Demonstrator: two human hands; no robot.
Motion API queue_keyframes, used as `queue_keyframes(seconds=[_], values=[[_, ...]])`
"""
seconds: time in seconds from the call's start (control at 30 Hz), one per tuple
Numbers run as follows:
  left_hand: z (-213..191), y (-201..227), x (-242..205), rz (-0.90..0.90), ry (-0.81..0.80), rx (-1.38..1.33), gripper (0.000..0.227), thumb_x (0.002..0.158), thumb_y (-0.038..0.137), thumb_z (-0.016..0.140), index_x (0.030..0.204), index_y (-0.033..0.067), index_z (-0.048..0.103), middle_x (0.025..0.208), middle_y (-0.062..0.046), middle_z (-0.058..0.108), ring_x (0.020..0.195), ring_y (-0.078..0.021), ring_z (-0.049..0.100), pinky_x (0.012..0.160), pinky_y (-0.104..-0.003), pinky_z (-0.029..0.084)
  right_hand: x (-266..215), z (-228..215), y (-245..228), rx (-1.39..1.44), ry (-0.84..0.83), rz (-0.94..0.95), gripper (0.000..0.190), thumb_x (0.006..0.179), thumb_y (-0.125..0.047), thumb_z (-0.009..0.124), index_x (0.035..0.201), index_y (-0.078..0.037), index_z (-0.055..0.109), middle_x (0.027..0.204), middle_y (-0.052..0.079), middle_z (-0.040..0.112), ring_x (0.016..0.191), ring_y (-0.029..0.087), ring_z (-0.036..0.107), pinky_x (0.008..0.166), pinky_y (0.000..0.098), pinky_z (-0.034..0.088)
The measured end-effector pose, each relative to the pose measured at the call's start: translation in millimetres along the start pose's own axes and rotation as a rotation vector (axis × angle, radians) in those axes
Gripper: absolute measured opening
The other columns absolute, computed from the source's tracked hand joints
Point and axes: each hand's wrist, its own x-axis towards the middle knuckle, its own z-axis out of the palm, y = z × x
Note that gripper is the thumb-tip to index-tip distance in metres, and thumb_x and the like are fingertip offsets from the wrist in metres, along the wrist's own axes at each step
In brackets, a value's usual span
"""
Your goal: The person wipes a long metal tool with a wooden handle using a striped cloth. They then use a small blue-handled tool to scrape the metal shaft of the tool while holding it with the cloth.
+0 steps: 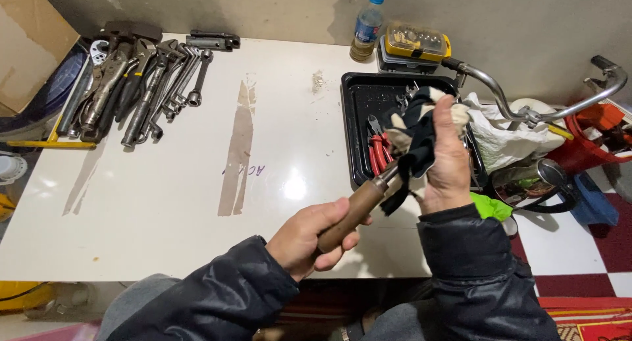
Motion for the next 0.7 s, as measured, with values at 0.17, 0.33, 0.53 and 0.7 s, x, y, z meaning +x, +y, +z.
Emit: queue_keyframes(seconds=[0.17, 0.33, 0.53, 0.7], values=[[-6.6, -12.0, 12.2, 0.280, 0.297, 0.425, 0.030, 0.092, 0.032, 0.069, 0.105, 0.0046, 0.070, 0.069, -0.010, 0.066, 0.043, -0.0130, 0.057, 0.037, -0.021, 0.041, -0.5, -2.1, 18.6, -0.065, 0.168, -0.135, 0.052, 0.082, -0.056, 0.071, 0.089, -0.005, 0.066, 0.080, 0.013, 0.071, 0.065, 0.020, 0.072, 0.064, 0.0358, 0.066], [-3.9, -12.3, 8.9, 0.745, 0.592, 1.078, 0.038, 0.091, 0.032, 0.073, 0.122, 0.0102, 0.067, 0.087, -0.015, 0.070, 0.066, -0.0311, 0.074, 0.057, -0.038, 0.059, -32.0, 18.8, 23.8, -0.588, 0.324, -0.195, 0.084, 0.088, -0.076, 0.050, 0.100, 0.005, 0.070, 0.094, 0.025, 0.069, 0.090, 0.029, 0.073, 0.087, 0.0491, 0.061], [-8.4, -2.5, 12.8, 0.411, 0.365, 0.522, 0.039, 0.093, 0.033, 0.070, 0.110, -0.0017, 0.069, 0.069, -0.015, 0.065, 0.037, -0.0154, 0.055, 0.035, -0.025, 0.043, -25.7, 15.0, 36.8, -0.459, 0.000, -0.245, 0.059, 0.098, -0.056, 0.050, 0.094, 0.002, 0.064, 0.075, 0.018, 0.071, 0.062, 0.021, 0.073, 0.062, 0.0375, 0.066], [10.5, 10.2, -5.5, 0.109, 0.162, -0.064, 0.044, 0.099, 0.037, 0.053, 0.113, -0.0042, 0.062, 0.063, -0.010, 0.049, 0.028, -0.0058, 0.035, 0.028, -0.018, 0.026, -35.1, 28.3, 19.4, -0.343, -0.094, -0.357, 0.034, 0.097, -0.040, 0.065, 0.099, -0.007, 0.058, 0.081, 0.007, 0.065, 0.069, 0.013, 0.067, 0.065, 0.0283, 0.063]])
